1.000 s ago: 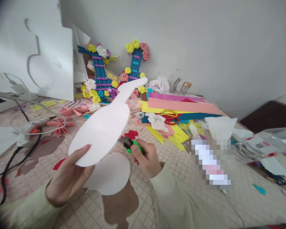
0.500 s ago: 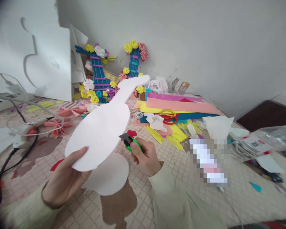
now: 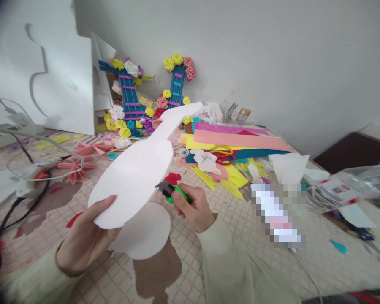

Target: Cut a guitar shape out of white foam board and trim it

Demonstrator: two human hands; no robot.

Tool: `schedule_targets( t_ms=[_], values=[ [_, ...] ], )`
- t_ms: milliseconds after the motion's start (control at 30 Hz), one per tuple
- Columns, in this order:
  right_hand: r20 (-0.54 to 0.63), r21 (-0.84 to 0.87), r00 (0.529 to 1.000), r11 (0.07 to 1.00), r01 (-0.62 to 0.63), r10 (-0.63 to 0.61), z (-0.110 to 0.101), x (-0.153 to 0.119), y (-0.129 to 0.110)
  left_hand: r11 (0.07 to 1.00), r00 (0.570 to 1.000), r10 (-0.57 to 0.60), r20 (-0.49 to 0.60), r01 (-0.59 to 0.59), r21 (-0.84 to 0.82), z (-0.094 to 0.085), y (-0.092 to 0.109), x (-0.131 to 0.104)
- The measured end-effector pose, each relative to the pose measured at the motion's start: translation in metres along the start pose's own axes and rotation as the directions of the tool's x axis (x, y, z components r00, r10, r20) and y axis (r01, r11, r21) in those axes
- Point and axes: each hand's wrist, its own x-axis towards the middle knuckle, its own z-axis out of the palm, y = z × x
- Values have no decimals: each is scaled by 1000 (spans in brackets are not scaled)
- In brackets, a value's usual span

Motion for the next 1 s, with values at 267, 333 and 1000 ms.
schedule_targets(
  t_ms=[267,333,1000],
  values=[
    [19,44,999,998,47,-47,3,-2,-2,1000,999,-1,35,1,-5,1,0,2],
    [-34,61,999,998,13,-11,4,-2,-1,1000,998,-4,67,3,12,1,-1,0],
    [-4,-38,997,996,83,-83,1,0,-4,999,999,-36,39,35,40,2,-3,-3]
  ],
)
